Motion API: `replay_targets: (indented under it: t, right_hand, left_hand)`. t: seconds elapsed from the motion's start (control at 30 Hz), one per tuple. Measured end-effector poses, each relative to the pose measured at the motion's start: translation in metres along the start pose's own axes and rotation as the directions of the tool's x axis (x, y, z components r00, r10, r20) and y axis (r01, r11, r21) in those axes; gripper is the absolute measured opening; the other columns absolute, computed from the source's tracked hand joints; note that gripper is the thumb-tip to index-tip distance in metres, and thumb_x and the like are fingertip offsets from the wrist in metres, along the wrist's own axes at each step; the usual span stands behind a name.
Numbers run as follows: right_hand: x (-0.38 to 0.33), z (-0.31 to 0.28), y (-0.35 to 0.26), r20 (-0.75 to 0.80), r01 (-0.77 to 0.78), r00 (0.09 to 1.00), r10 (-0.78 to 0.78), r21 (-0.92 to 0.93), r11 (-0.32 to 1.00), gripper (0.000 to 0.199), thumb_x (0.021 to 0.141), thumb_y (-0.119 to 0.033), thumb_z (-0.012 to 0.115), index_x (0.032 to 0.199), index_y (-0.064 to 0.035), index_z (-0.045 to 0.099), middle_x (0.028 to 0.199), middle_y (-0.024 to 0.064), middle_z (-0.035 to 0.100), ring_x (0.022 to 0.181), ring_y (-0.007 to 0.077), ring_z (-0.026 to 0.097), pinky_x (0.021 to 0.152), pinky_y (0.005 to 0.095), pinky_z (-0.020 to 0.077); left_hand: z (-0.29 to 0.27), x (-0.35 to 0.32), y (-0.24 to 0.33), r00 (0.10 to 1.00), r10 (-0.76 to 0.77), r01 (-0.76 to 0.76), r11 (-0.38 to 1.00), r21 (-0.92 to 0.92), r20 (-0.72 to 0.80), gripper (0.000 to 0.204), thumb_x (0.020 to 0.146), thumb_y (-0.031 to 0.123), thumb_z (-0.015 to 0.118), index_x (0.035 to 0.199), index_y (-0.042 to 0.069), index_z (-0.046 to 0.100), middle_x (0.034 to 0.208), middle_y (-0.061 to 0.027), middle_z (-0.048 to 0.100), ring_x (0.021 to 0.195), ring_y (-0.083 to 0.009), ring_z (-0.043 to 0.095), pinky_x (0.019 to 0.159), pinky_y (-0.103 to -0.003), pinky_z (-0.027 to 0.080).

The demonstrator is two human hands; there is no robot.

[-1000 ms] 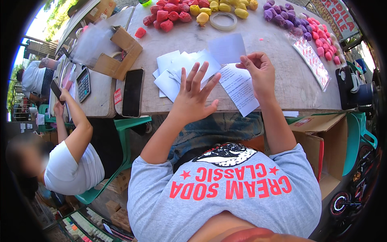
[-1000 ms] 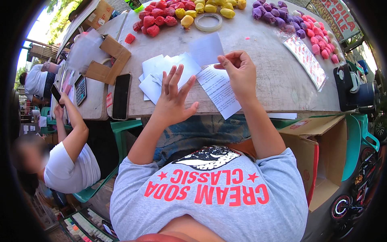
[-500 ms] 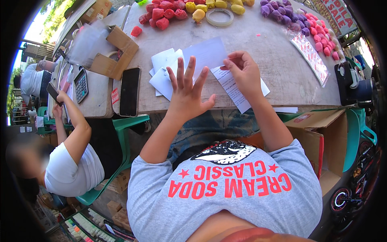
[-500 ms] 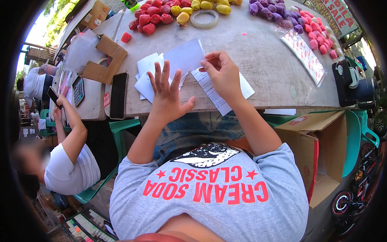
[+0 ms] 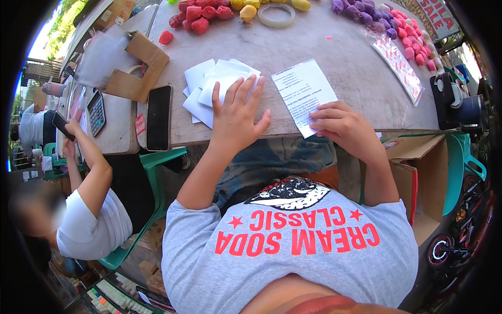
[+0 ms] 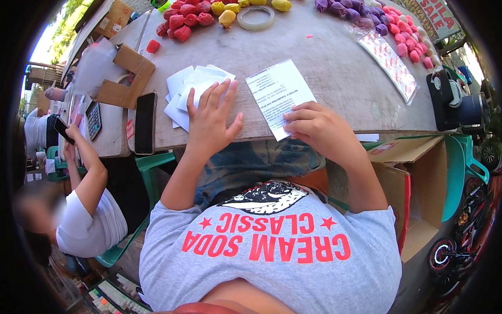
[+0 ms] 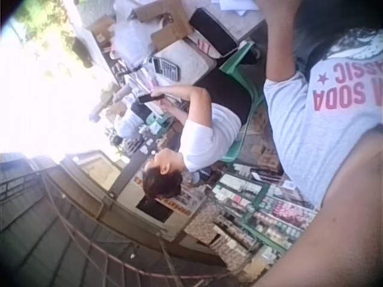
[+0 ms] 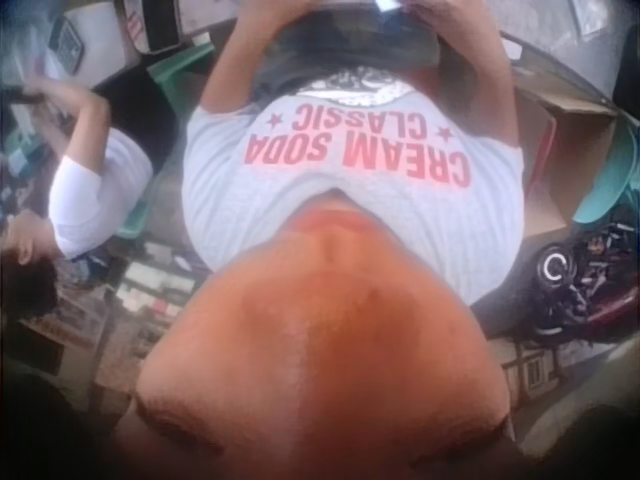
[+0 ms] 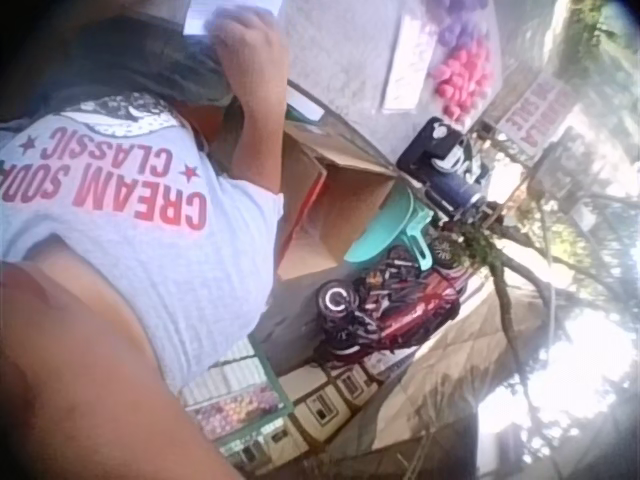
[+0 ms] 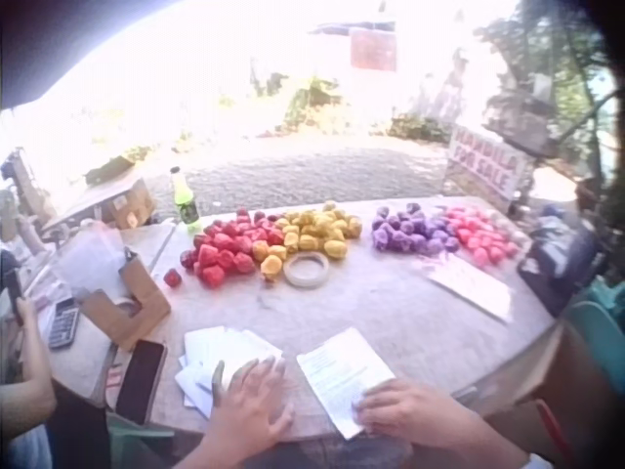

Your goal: The person folds small white paper sheets and places them into clear plastic bags at a market stall. The person handles the papers and bags by hand, arranging them on a table with colorful yarn balls nearby.

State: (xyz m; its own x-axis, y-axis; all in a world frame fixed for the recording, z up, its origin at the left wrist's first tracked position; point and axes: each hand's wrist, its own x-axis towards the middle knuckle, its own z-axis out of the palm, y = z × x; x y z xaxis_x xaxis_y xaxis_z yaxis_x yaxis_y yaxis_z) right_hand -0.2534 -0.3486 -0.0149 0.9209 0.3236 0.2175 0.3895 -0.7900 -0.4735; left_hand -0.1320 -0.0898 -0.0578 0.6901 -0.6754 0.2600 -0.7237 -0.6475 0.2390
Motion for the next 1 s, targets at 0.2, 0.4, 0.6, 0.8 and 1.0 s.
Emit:
replay_targets:
  t: [0.2, 0.4, 0.6, 0.8, 1.0]
  right_hand:
    - [0.01, -0.004, -0.009, 0.026, -0.105, 0.994, 0.104, 0.032, 0.994, 0.017, 0.077, -0.009, 0.078, 0.093, -0.007, 0.074, 0.088, 0.0052, 0.069, 0.092, 0.0243, 0.064, 0.079, 0.0394, 0.0514]
    - [0.015, -0.014, -0.009, 0.005, -0.033, 0.999, 0.033, 0.118, 0.992, 0.011, 0.077, -0.013, 0.076, 0.085, -0.0106, 0.069, 0.078, 0.0023, 0.06, 0.08, 0.0241, 0.06, 0.076, 0.0371, 0.049]
    - [0.035, -0.002, -0.016, -0.462, -0.239, 0.887, 0.027, -0.406, 0.882, 0.016, 0.077, -0.014, 0.076, 0.093, -0.017, 0.073, 0.079, 0.0006, 0.056, 0.077, 0.022, 0.057, 0.073, 0.0383, 0.0467]
    - [0.052, 0.038, -0.001, -0.451, -0.132, 0.893, -0.017, -0.297, 0.946, 0.027, 0.09, -0.023, 0.07, 0.116, -0.014, 0.072, 0.116, 0.0039, 0.07, 0.113, 0.0245, 0.063, 0.1, 0.0416, 0.0472]
    - [0.047, 0.05, 0.008, -0.365, -0.117, 0.931, -0.007, -0.316, 0.941, 0.027, 0.095, -0.029, 0.064, 0.116, -0.0151, 0.073, 0.124, 0.0065, 0.068, 0.122, 0.0261, 0.059, 0.111, 0.0464, 0.0389]
  left_hand:
    - [-0.003, 0.0, 0.0, 0.988, 0.15, -0.153, 0.984, 0.092, 0.042, 0.049, 0.095, 0.033, 0.054, 0.144, 0.035, 0.054, 0.158, 0.0062, 0.041, 0.147, -0.0266, 0.033, 0.115, -0.07, 0.011]
    - [-0.001, 0.001, -0.004, 0.983, 0.183, -0.184, 0.98, 0.076, 0.016, 0.047, 0.095, 0.034, 0.055, 0.141, 0.032, 0.055, 0.156, 0.0057, 0.043, 0.145, -0.0285, 0.036, 0.108, -0.078, 0.017]
    - [-0.005, 0.001, -0.002, 0.982, 0.181, -0.185, 0.98, 0.07, 0.054, 0.047, 0.094, 0.03, 0.055, 0.14, 0.037, 0.056, 0.158, 0.0034, 0.04, 0.147, -0.0284, 0.032, 0.111, -0.075, 0.013]
    - [-0.004, 0.002, -0.002, 0.982, 0.18, -0.182, 0.982, 0.05, 0.049, 0.047, 0.092, 0.029, 0.056, 0.138, 0.037, 0.059, 0.158, 0.0027, 0.038, 0.147, -0.0285, 0.031, 0.111, -0.076, 0.013]
    - [-0.006, 0.001, -0.002, 0.984, 0.175, -0.176, 0.983, 0.046, 0.036, 0.045, 0.092, 0.029, 0.057, 0.137, 0.036, 0.06, 0.161, 0.005, 0.034, 0.149, -0.0271, 0.027, 0.111, -0.076, 0.013]
